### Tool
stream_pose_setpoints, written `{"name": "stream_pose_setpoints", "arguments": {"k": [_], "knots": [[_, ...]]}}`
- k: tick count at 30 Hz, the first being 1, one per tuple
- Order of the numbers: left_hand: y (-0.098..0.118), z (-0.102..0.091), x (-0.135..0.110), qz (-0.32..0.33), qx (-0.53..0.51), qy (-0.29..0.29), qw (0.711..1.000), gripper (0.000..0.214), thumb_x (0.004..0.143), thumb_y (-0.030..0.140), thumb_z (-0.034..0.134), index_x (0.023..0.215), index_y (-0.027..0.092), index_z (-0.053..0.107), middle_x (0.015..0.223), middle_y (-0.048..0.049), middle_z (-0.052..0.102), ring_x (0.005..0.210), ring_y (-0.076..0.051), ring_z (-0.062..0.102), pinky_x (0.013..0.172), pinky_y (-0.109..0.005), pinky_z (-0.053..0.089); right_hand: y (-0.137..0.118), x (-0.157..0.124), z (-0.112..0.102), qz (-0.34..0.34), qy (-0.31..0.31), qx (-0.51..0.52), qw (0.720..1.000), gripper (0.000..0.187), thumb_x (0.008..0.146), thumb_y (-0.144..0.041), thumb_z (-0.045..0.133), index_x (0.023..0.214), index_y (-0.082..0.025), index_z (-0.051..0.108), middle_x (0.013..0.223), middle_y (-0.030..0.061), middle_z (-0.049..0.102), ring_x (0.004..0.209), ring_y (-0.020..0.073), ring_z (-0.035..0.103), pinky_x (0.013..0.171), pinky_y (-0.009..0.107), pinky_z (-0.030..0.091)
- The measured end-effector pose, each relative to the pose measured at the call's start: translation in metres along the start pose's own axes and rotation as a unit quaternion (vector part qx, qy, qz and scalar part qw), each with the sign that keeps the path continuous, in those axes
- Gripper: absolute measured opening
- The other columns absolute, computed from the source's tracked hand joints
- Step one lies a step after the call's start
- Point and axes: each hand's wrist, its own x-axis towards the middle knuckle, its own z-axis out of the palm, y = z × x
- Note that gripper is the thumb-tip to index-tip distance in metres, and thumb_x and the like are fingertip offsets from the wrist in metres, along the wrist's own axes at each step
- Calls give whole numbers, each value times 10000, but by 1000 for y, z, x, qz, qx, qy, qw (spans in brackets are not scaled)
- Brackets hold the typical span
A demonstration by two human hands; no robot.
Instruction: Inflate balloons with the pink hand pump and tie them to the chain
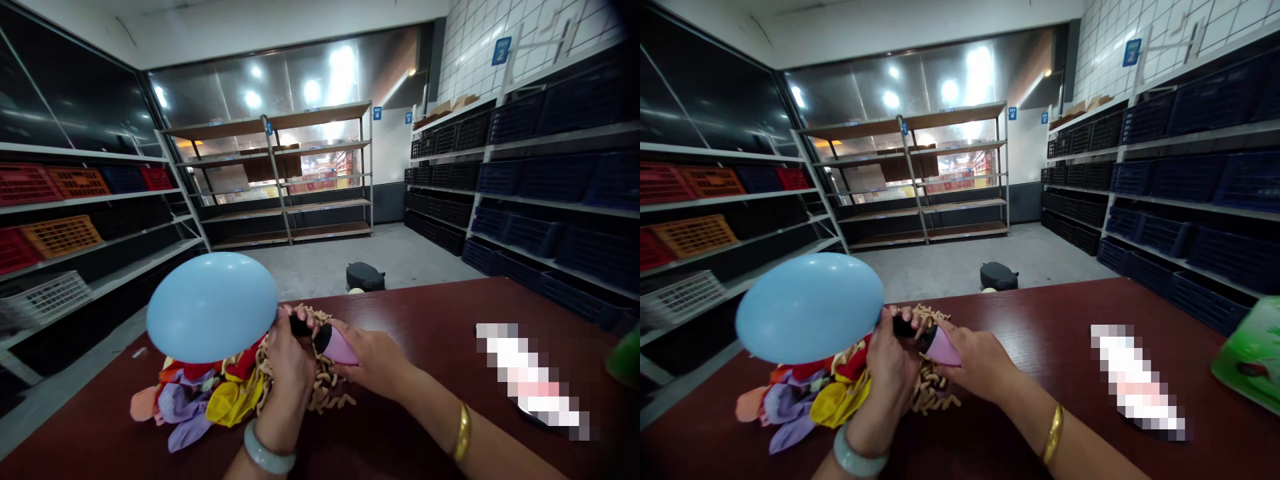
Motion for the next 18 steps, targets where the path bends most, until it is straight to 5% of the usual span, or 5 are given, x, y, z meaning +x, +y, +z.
{"name": "stream_pose_setpoints", "arguments": {"k": [10,18], "knots": [[66,-50,58,110,-32,59,992,260,833,375,626,782,193,447,627,31,449,509,-97,445,455,-203,333,8,-1,1,-3,-28,-26,999,773,818,-527,605,1474,-280,278,1212,91,636,1020,282,630,845,391,463],[28,-37,47,72,-40,51,995,286,798,382,675,793,197,456,654,21,485,561,-116,489,503,-222,377,20,-2,-2,8,-6,-46,999,704,853,-492,568,1462,-257,303,1190,112,637,1009,285,630,838,395,461]]}}
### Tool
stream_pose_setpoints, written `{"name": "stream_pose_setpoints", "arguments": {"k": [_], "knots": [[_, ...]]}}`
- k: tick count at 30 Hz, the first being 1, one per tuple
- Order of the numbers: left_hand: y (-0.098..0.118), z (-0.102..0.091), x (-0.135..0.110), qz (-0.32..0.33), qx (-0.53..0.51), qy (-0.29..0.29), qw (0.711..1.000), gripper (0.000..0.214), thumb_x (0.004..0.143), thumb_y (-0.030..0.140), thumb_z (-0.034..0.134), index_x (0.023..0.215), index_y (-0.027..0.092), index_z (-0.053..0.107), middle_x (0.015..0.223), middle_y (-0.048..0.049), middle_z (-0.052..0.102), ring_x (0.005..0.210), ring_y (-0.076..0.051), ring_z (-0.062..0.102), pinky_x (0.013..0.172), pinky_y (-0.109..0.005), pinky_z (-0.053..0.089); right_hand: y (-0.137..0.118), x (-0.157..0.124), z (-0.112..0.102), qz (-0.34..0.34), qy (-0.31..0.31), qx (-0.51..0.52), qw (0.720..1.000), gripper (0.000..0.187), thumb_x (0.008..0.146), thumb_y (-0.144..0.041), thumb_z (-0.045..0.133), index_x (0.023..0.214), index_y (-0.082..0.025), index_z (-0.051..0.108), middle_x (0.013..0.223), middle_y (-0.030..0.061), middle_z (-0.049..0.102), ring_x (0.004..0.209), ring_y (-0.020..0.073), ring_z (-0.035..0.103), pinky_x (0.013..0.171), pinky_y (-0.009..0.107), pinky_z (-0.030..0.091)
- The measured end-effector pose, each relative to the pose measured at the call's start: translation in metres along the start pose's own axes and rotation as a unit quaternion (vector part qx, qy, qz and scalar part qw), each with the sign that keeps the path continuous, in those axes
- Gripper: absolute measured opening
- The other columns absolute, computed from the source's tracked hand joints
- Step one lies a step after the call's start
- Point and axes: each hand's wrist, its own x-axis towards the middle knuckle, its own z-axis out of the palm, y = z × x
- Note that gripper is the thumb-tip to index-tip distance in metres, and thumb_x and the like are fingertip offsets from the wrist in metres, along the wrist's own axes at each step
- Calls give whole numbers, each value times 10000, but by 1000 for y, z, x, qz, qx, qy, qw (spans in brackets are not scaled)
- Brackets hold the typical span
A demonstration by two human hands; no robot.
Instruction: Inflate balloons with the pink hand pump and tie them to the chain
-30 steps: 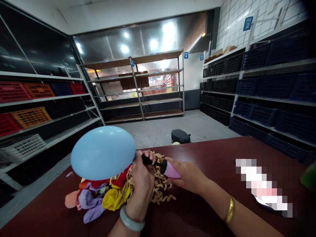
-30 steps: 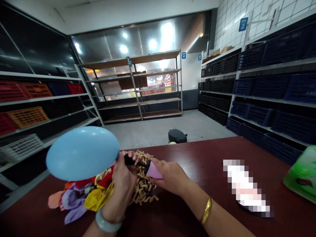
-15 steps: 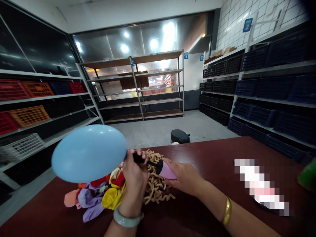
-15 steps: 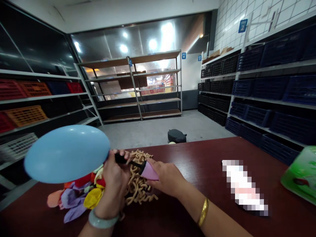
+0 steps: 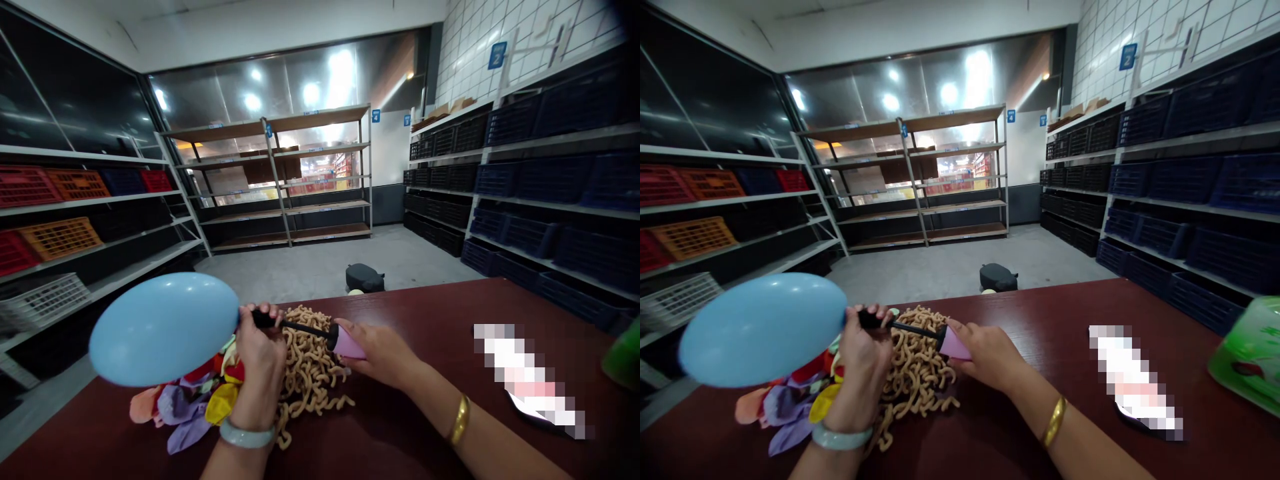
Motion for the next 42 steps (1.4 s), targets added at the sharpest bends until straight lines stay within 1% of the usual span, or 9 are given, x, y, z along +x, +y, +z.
{"name": "stream_pose_setpoints", "arguments": {"k": [4,7,10,14,20,26,30,36,42], "knots": [[-28,14,-30,-44,10,-23,999,273,794,360,685,803,195,468,677,15,483,581,-121,490,518,-230,385,-3,0,1,8,3,-1,1000,712,854,-487,570,1468,-267,285,1144,110,654,969,277,641,813,384,463],[-41,22,-51,-76,12,-46,996,233,828,335,652,798,190,472,688,13,476,595,-117,489,562,-245,415,-7,0,2,12,6,4,1000,722,852,-485,572,1472,-273,268,1136,109,656,957,278,646,804,389,468],[-44,26,-62,-85,12,-58,995,215,847,323,628,785,188,473,693,13,472,598,-115,488,598,-259,434,-12,0,1,12,4,9,1000,727,855,-481,572,1472,-255,262,1149,115,650,981,288,643,819,400,471],[-41,28,-63,-79,11,-59,995,211,840,320,633,781,189,479,689,15,470,593,-113,488,598,-257,433,-16,0,-2,15,3,17,1000,753,850,-511,576,1479,-263,244,1165,112,646,1008,292,639,831,399,472],[-17,28,-45,-48,39,-44,997,223,836,345,632,798,196,471,675,10,479,577,-127,496,507,-237,390,-15,1,-1,4,7,30,1000,797,830,-576,573,1485,-290,220,1217,95,631,1035,283,626,821,387,482],[27,2,5,33,21,-6,999,242,848,382,617,799,195,471,649,18,476,542,-117,479,489,-229,373,-6,1,-1,-12,-14,26,999,763,838,-588,558,1472,-278,267,1216,96,629,1051,283,616,879,403,457],[36,-7,18,51,8,1,999,263,847,396,621,786,192,465,636,24,457,535,-113,465,479,-226,352,-3,1,-4,-13,-13,21,1000,736,845,-531,569,1472,-290,269,1206,90,632,1038,286,618,868,410,458],[15,5,0,23,-4,-17,1000,272,819,382,660,790,191,469,649,21,466,558,-112,471,503,-223,378,-1,0,-2,-6,4,8,1000,686,859,-492,556,1452,-241,319,1181,115,637,1014,294,628,846,413,469],[-23,21,-40,-32,20,-42,998,226,833,339,644,810,195,472,689,10,474,589,-123,491,516,-231,395,-6,-1,0,-6,20,15,1000,721,849,-473,579,1465,-249,279,1173,100,642,1013,276,632,852,392,473]]}}
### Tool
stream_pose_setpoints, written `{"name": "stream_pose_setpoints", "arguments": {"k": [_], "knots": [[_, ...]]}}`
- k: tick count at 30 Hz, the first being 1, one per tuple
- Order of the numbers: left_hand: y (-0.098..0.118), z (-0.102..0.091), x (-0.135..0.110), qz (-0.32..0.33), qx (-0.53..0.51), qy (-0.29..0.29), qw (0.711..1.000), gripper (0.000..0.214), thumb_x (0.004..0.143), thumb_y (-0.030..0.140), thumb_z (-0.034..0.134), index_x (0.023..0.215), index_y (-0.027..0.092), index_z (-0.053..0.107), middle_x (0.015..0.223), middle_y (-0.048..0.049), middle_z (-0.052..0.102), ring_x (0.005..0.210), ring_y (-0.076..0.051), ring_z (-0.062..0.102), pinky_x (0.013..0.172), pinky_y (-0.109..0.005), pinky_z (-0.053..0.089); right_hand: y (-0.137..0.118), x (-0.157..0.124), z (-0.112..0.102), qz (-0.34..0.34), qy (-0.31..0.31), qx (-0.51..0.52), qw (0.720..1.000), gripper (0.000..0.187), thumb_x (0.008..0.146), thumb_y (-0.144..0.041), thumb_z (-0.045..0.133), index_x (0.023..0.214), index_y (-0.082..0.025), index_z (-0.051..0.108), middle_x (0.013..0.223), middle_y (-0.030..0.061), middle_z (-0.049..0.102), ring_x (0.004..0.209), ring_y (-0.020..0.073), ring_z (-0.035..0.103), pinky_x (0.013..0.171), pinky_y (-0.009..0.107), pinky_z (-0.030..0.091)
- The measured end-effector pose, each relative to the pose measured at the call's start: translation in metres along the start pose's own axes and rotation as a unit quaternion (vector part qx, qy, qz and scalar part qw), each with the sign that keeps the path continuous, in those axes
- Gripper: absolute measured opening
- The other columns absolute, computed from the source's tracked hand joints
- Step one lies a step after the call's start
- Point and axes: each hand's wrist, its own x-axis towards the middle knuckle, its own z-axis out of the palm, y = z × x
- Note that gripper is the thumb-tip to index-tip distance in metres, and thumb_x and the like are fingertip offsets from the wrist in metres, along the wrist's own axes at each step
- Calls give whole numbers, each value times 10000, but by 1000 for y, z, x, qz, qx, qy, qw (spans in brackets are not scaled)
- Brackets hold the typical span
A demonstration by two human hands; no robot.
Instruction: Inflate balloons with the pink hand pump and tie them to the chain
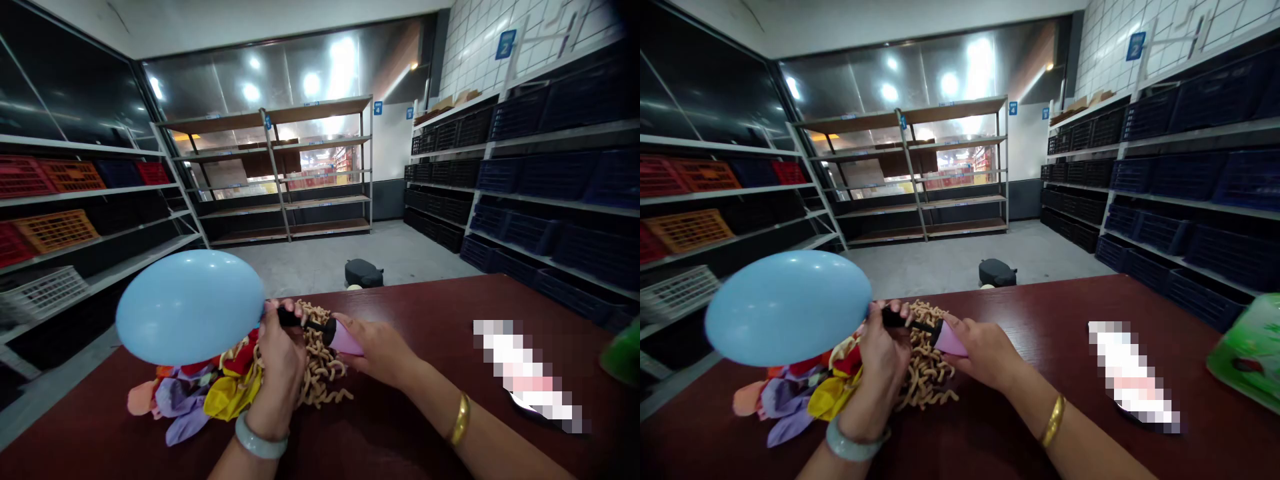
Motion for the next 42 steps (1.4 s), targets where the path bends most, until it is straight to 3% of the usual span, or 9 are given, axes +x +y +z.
{"name": "stream_pose_setpoints", "arguments": {"k": [5,9,13,19,22,27,34,38,42], "knots": [[-19,12,-25,-28,12,-37,999,192,869,318,595,797,188,474,698,8,465,609,-117,490,585,-250,439,-7,-1,-2,10,4,-2,1000,722,859,-559,532,1461,-253,278,1161,105,648,974,280,646,804,390,489],[-17,14,-25,-24,17,-31,999,201,863,319,604,791,189,468,689,9,465,601,-117,491,572,-246,431,-9,0,0,11,6,-2,1000,744,849,-564,545,1469,-270,257,1181,99,646,974,278,648,789,384,493],[2,7,-7,-25,21,-11,999,204,844,326,615,801,196,465,672,11,477,578,-125,495,517,-237,404,-9,2,3,2,-2,3,1000,769,855,-577,536,1485,-261,228,1215,101,633,1019,272,635,830,381,484],[48,-24,41,41,-10,52,998,217,819,333,617,781,198,452,628,25,475,519,-120,475,458,-224,357,-5,3,1,-12,-32,-7,999,761,844,-578,551,1480,-276,261,1190,97,649,1011,274,639,838,382,478],[56,-33,50,48,-11,75,996,234,809,340,631,774,200,446,614,30,473,504,-116,474,447,-216,341,1,0,2,-18,-29,-2,999,734,848,-554,558,1469,-271,290,1199,93,647,1007,277,642,831,394,485],[33,-25,40,40,-30,55,997,250,808,358,654,799,204,457,644,25,486,533,-113,486,480,-222,360,14,-2,4,-26,-11,-3,1000,646,893,-460,521,1468,-278,290,1241,98,626,1022,284,640,818,417,499],[-14,0,-9,-36,-15,5,999,215,848,340,622,799,194,472,689,7,489,595,-122,504,554,-245,413,7,-3,1,-23,-5,5,1000,652,896,-425,530,1467,-263,262,1296,95,595,1073,274,626,846,412,511],[-24,9,-27,-57,-10,-10,998,201,876,348,585,806,188,486,715,2,493,622,-121,513,631,-271,452,2,-2,0,-17,4,8,1000,671,880,-425,551,1464,-248,274,1267,106,610,1082,273,623,870,417,509],[-22,12,-29,-46,-8,-3,999,209,874,345,589,791,189,480,699,8,485,606,-118,506,612,-267,453,-2,-1,0,-20,5,15,1000,689,866,-427,569,1466,-252,279,1257,104,618,1086,273,622,877,418,509]]}}
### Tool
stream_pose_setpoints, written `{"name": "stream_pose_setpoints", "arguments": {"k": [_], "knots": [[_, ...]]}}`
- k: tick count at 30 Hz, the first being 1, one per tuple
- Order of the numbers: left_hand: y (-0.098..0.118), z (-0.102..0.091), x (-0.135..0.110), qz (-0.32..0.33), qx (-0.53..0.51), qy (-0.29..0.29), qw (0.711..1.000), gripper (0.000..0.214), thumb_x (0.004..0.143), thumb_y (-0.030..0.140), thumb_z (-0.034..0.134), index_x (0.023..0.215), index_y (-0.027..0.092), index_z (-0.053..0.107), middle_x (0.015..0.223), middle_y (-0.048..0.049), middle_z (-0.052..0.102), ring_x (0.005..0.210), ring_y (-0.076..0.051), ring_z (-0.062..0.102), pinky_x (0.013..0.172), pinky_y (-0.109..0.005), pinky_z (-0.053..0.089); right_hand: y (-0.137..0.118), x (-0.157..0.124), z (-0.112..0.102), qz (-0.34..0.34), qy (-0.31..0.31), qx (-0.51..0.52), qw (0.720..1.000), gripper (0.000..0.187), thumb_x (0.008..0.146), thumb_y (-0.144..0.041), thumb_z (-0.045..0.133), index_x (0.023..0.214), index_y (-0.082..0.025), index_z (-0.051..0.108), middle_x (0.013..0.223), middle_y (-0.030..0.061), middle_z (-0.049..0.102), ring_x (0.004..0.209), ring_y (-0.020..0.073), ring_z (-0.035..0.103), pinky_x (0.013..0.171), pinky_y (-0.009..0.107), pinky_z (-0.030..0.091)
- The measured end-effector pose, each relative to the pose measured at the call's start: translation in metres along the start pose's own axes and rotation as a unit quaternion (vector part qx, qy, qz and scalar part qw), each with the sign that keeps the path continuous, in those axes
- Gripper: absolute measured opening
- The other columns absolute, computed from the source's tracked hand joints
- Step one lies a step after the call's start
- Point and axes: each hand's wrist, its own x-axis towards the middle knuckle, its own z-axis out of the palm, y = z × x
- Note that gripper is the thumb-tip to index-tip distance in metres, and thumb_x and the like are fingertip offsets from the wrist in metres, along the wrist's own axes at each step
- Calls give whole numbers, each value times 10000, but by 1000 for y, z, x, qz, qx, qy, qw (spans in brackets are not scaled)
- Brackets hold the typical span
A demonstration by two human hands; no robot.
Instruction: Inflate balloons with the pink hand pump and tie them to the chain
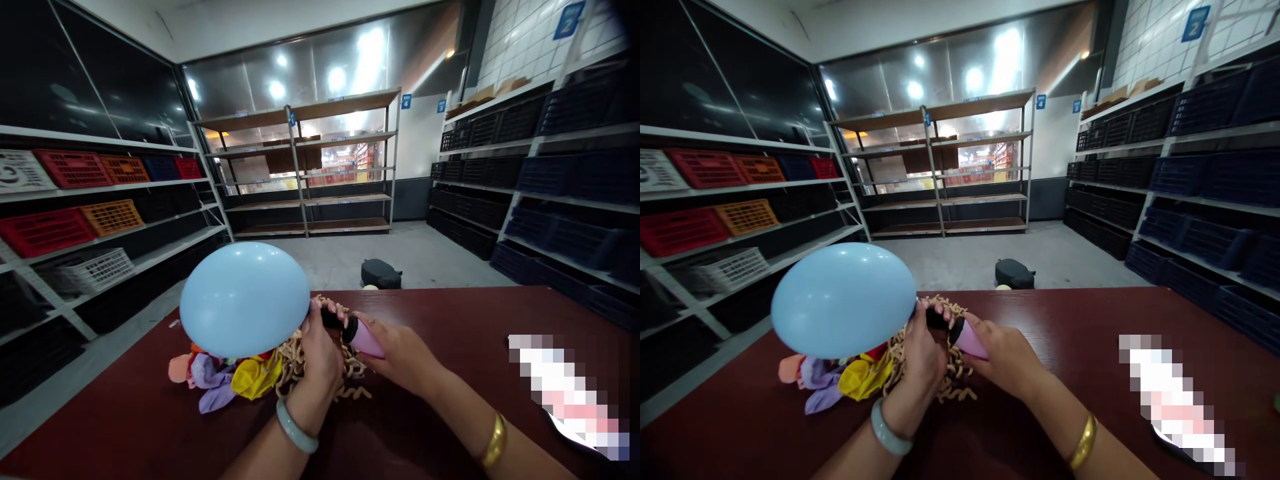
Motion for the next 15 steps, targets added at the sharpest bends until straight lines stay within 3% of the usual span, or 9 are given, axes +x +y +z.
{"name": "stream_pose_setpoints", "arguments": {"k": [6,12,15], "knots": [[21,-6,20,26,22,11,999,236,836,348,639,790,189,471,668,10,492,567,-123,502,508,-236,402,-5,3,3,-6,-3,24,1000,720,874,-485,548,1484,-267,236,1314,105,582,1120,280,603,866,416,507],[71,-39,63,92,4,59,994,277,800,371,681,815,193,469,658,17,503,552,-123,509,481,-227,380,2,3,5,7,-41,0,999,724,855,-560,547,1464,-254,302,1247,107,625,1073,290,621,865,427,488],[86,-49,74,109,-8,72,991,277,818,378,658,803,192,454,634,26,484,533,-115,495,472,-218,362,4,2,4,12,-47,-8,999,719,849,-583,545,1448,-252,325,1214,104,639,1051,291,627,862,425,481]]}}
